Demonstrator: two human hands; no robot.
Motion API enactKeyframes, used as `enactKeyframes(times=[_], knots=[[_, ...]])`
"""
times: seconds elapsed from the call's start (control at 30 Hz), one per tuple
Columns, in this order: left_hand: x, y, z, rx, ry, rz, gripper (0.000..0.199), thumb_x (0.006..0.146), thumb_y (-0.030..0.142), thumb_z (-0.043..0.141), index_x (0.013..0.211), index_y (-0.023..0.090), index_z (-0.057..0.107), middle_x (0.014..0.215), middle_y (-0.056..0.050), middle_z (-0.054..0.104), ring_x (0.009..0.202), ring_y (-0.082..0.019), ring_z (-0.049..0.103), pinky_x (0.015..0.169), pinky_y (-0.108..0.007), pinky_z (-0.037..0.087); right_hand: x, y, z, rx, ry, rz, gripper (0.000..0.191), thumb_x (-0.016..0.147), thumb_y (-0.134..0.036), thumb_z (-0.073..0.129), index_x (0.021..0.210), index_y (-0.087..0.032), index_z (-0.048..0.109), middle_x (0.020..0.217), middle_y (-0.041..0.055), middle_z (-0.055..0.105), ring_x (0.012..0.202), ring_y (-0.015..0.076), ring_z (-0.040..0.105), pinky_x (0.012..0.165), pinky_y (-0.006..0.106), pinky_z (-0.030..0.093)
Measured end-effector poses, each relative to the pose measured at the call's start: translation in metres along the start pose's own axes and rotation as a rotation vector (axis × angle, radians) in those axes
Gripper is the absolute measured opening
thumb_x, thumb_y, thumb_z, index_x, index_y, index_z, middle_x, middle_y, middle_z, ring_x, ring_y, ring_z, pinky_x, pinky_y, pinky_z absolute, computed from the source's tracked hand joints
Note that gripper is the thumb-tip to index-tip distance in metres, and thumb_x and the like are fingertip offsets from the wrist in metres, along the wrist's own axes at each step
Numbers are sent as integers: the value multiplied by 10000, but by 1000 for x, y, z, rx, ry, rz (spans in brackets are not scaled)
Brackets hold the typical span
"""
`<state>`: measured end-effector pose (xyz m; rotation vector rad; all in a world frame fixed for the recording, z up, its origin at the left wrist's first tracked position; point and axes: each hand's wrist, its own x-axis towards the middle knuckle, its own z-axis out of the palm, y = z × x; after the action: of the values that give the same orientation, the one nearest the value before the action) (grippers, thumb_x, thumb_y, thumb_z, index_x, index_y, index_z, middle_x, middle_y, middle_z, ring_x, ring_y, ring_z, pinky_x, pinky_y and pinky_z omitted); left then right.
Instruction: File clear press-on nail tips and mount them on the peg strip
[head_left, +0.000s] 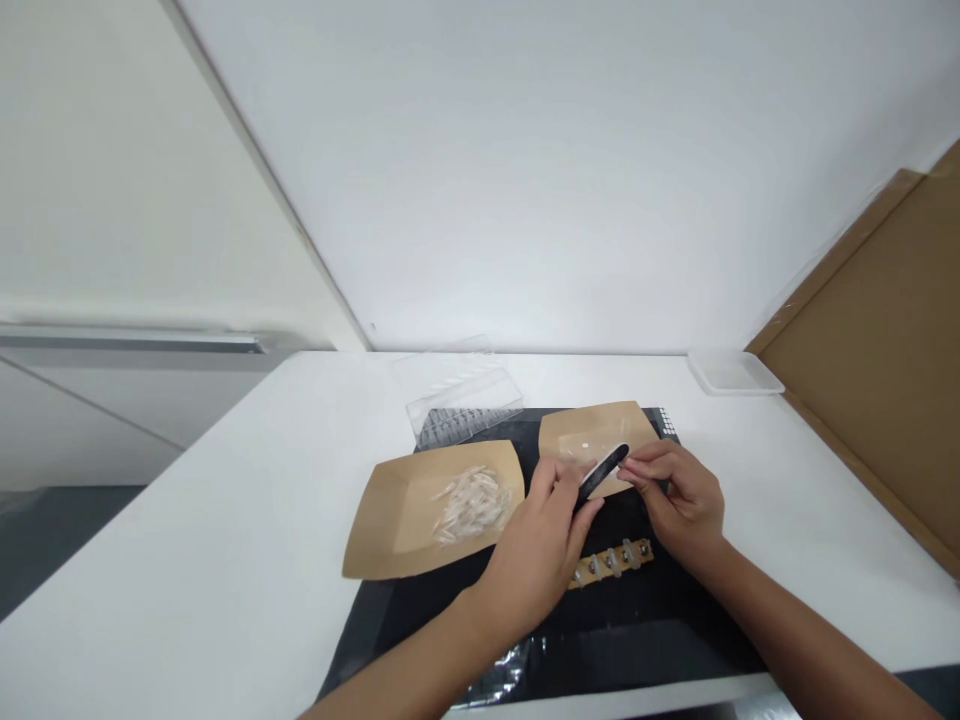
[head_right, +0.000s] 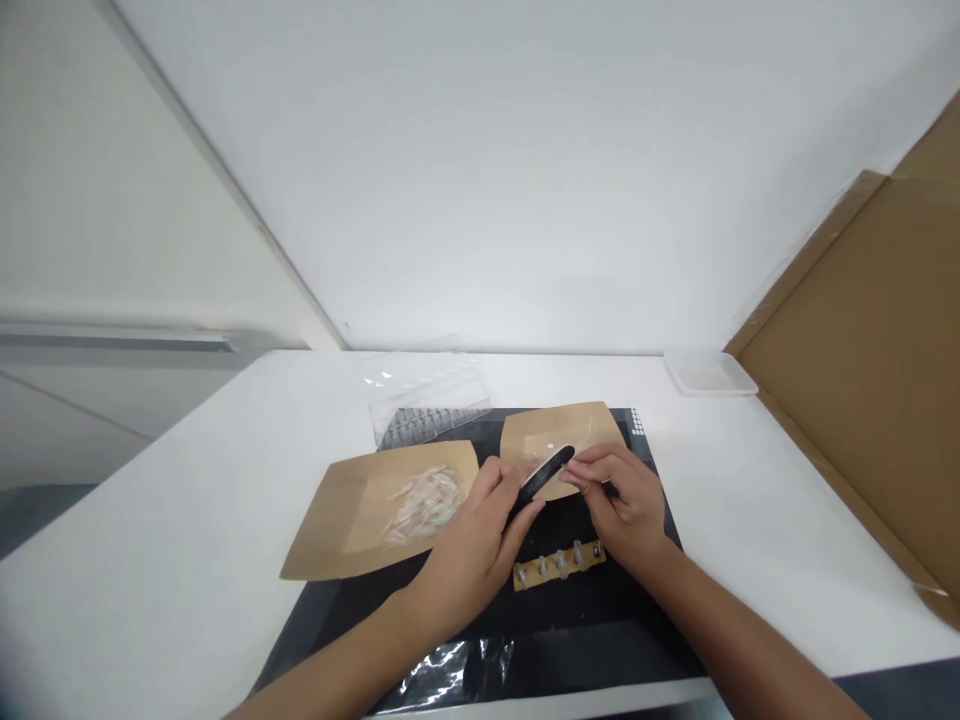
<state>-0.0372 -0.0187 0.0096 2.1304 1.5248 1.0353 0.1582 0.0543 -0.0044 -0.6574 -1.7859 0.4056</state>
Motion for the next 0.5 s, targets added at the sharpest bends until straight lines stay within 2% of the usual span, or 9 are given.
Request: enactKeyframes(times=[0.1,0.27,0.4,0.5], knots=[[1,2,-2,-38,-31,7,300,1108,221,405,1363,216,565,1142,-93,590,979,-216,673,900,-410,629,4,-4,1,-66,-3,-13,141,948,-109,724,873,-227,705,866,24,715,786,164,702,683,309,583],[3,1,-4,-97,-26,59,243,1096,175,394,1090,202,636,1092,-93,611,941,-199,655,873,-358,610,7,-2,6,-159,-3,-21,153,976,-133,688,854,-222,660,824,31,680,750,170,660,639,311,543],[3,0,-3,-126,-3,46,350,1101,193,398,817,205,602,1022,-91,627,943,-200,663,826,-330,594,8,1,10,-197,-22,-39,152,992,-111,646,897,-225,617,860,37,672,802,175,663,693,320,550],[2,1,-2,-148,27,36,403,1102,197,398,731,207,554,975,-85,624,932,-198,656,836,-334,579,8,-2,12,-192,-60,-49,184,999,-96,620,885,-230,569,861,32,653,802,171,649,695,316,533]])
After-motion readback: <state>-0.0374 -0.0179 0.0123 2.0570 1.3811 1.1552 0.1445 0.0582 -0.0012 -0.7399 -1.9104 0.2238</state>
